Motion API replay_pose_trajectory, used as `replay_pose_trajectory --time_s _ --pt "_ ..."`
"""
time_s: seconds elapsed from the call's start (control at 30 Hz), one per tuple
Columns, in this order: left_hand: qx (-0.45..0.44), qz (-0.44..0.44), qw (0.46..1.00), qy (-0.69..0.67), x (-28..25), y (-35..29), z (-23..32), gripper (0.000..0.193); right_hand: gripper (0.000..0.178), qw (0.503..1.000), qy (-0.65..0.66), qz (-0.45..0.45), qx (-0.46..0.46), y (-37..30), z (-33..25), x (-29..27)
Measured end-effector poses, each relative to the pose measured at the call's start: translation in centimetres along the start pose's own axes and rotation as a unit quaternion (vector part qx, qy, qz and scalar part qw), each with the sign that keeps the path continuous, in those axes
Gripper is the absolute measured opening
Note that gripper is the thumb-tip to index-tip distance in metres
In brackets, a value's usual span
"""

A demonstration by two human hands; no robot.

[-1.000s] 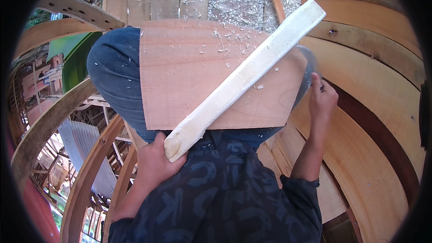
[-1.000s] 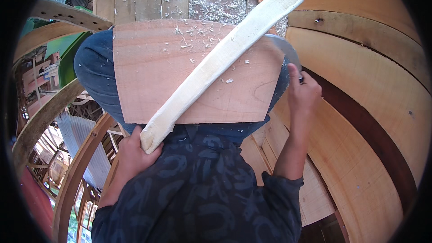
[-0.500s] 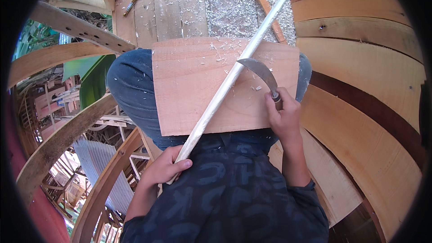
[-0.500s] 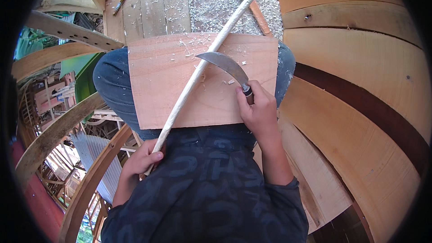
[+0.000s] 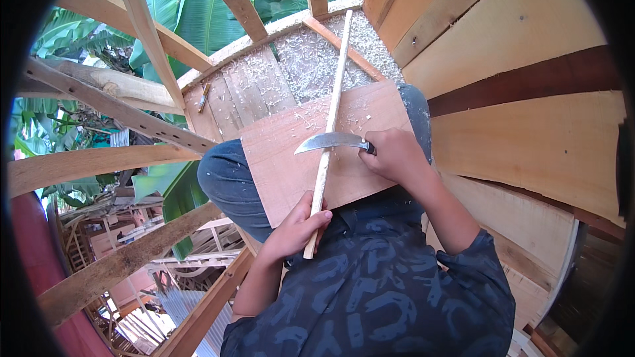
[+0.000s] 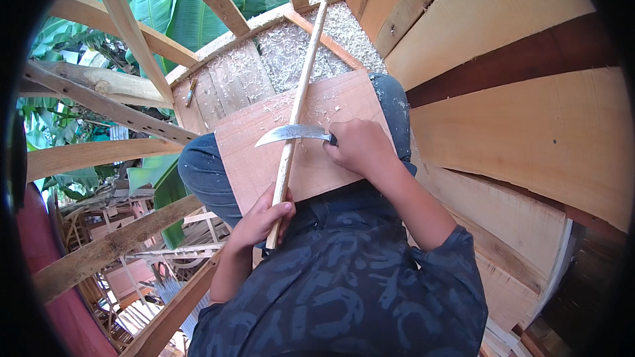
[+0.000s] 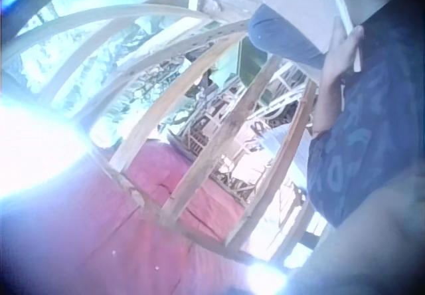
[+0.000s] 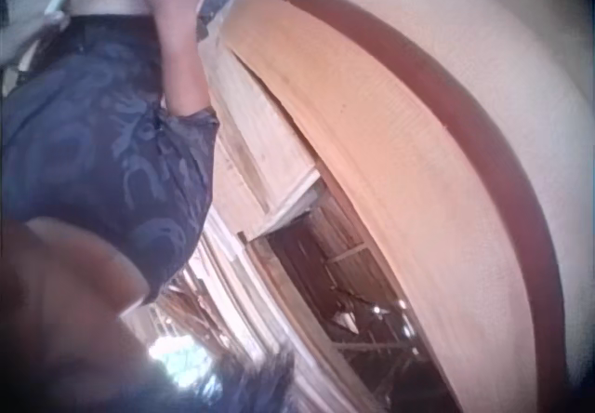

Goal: The person is carving a long, light-colored wooden stick using a curved knife. They hold the stick with their left hand and use the knife in their right hand to shave off thin layers of wood, creating shavings that fall onto a wooden board on their lap.

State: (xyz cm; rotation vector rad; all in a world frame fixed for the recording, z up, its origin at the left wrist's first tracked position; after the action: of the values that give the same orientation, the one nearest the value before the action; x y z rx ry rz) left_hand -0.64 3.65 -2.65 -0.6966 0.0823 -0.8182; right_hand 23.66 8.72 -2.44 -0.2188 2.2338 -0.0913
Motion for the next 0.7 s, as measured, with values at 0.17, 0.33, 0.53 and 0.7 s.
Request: replay_pose_trajectory --time_s 0.17,0.33,0.53,0.7 --pt "0.026 0.012 0.998 -0.056 0.0 1.0 0.3 0.033 0.022 0.996 -0.084 -0.002 0.023 2.6 1.8 -0.8" --pt "0.025 0.018 0.996 -0.078 -0.1 0.8 0.2 0.03 0.022 0.991 -0.127 0.032 0.038 5.1 1.8 -1.7" --pt "0.023 -0.001 0.994 -0.106 0.1 0.7 -0.7 0.027 0.026 0.973 -0.14 0.089 0.159 8.0 6.1 -5.8" --pt "0.018 -0.017 0.99 -0.14 0.1 0.5 -0.2 0.029 0.026 0.992 -0.11 -0.009 0.063 5.6 1.8 -2.1"
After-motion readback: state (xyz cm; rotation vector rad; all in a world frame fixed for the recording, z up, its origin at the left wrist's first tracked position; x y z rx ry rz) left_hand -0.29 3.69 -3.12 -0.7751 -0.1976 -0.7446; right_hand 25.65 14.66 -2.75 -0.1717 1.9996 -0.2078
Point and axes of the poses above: each hand's wrist, its own y-axis towards the middle knuckle, its own x-axis out of the palm, z = x × y, the point moved 2 cm from there along y, towards the middle knuckle, and after that the axes turned 10 degrees about y, right-handed, at the moved point
